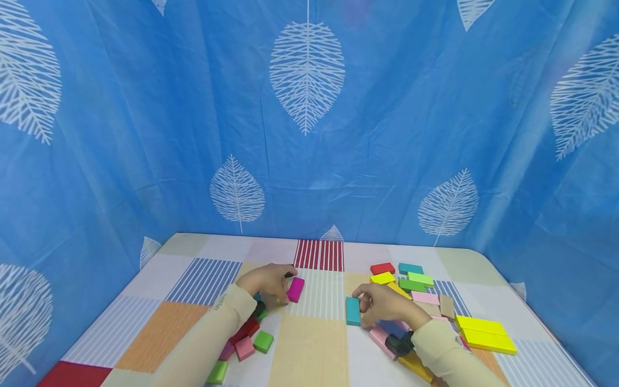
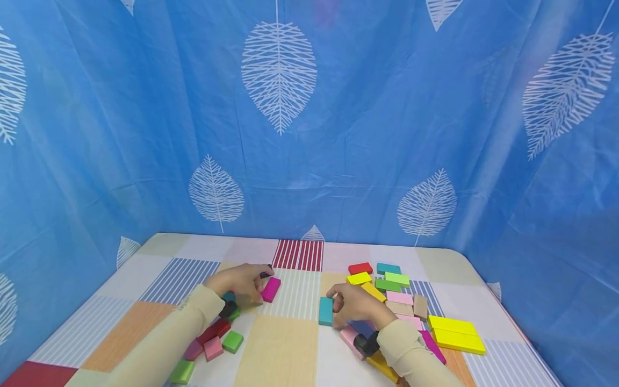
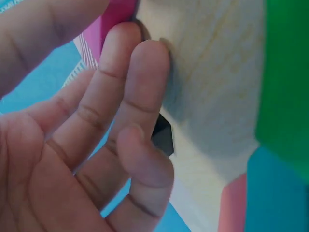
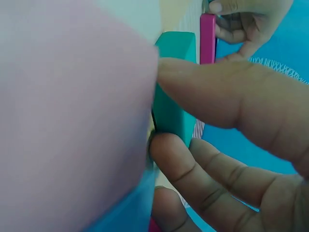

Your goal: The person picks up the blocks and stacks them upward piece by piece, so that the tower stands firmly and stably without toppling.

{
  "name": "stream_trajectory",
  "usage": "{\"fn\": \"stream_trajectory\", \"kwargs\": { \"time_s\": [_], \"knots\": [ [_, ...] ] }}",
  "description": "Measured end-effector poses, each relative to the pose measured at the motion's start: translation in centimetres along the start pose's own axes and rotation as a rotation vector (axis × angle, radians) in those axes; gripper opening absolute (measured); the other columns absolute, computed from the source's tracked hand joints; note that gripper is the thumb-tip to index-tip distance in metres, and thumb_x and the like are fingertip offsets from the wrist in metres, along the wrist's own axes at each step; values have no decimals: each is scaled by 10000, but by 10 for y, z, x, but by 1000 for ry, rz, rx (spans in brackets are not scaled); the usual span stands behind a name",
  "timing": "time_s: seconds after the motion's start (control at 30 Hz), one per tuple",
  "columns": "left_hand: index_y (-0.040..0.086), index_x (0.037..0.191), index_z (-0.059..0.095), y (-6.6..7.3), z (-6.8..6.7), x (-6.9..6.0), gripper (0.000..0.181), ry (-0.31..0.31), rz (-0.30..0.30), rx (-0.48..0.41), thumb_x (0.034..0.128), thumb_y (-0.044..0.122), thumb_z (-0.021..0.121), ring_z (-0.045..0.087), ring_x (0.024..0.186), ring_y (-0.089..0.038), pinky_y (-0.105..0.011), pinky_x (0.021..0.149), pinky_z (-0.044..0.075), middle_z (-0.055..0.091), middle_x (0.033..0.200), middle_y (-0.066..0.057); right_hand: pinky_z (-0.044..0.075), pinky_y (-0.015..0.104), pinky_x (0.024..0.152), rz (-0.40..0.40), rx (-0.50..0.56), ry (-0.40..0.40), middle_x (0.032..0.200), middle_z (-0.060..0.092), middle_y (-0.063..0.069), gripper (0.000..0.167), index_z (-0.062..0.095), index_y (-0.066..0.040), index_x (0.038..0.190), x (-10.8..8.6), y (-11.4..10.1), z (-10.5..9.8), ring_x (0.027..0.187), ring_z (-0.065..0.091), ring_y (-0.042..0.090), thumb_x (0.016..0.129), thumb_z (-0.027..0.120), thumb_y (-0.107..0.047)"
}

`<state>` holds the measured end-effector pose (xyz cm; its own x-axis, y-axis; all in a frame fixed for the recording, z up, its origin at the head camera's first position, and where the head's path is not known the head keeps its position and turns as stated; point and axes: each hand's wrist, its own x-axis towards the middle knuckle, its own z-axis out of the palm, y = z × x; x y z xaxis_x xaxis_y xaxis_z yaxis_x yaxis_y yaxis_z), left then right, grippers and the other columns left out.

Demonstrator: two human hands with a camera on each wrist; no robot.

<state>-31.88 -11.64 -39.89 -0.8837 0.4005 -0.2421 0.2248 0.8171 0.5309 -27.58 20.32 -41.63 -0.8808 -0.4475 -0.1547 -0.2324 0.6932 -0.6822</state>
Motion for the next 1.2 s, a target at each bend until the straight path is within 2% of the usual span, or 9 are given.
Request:
{"fn": "stream_trajectory", "kwargs": {
  "time_s": [0.13,0.2,0.37,0.57,0.7,0.9,1.2],
  "knots": [
    [76,1301,665,3,5,-1,535,-6,34,7,832,43,923,533,728,-129,-251,653,429,610,804,-1,526,347,721,5,6,-2,910,628,37,533,702,-18,1264,8,-6,6,804,578,215,768,887,47],
    [85,1272,670,6,8,-3,527,-10,42,2,820,52,937,531,722,-128,-261,664,427,614,794,0,518,346,718,-12,3,-10,915,629,39,530,701,-20,1267,12,-9,9,805,574,212,772,880,49],
    [108,1243,676,15,18,-10,537,-14,52,18,793,112,969,523,699,-135,-288,650,427,602,784,-3,494,325,686,-28,3,-19,919,616,30,541,704,-43,1281,17,-17,14,790,558,200,778,897,1],
    [110,1255,653,20,26,-19,544,-3,89,72,810,161,961,522,681,-125,-302,652,433,603,769,12,492,335,680,-27,61,-11,915,593,48,559,700,-36,1302,20,-27,22,791,541,206,784,906,3],
    [85,1315,627,18,29,-24,585,-3,103,34,830,155,946,505,657,-119,-285,637,410,601,748,16,485,335,679,-8,100,26,920,587,50,606,677,-4,1324,20,-29,29,793,532,206,770,921,14],
    [74,1278,644,9,30,-25,529,-3,87,-47,844,157,936,501,679,-122,-262,642,389,605,778,20,498,285,722,17,164,122,918,585,48,543,683,39,1220,19,-25,40,833,527,203,749,950,-3],
    [149,1268,643,-2,31,-21,519,-19,98,-71,844,191,940,531,720,-134,-274,660,423,609,817,14,458,264,687,-80,199,101,950,618,26,605,686,73,1322,25,-24,49,805,511,186,758,895,15]
  ]
}}
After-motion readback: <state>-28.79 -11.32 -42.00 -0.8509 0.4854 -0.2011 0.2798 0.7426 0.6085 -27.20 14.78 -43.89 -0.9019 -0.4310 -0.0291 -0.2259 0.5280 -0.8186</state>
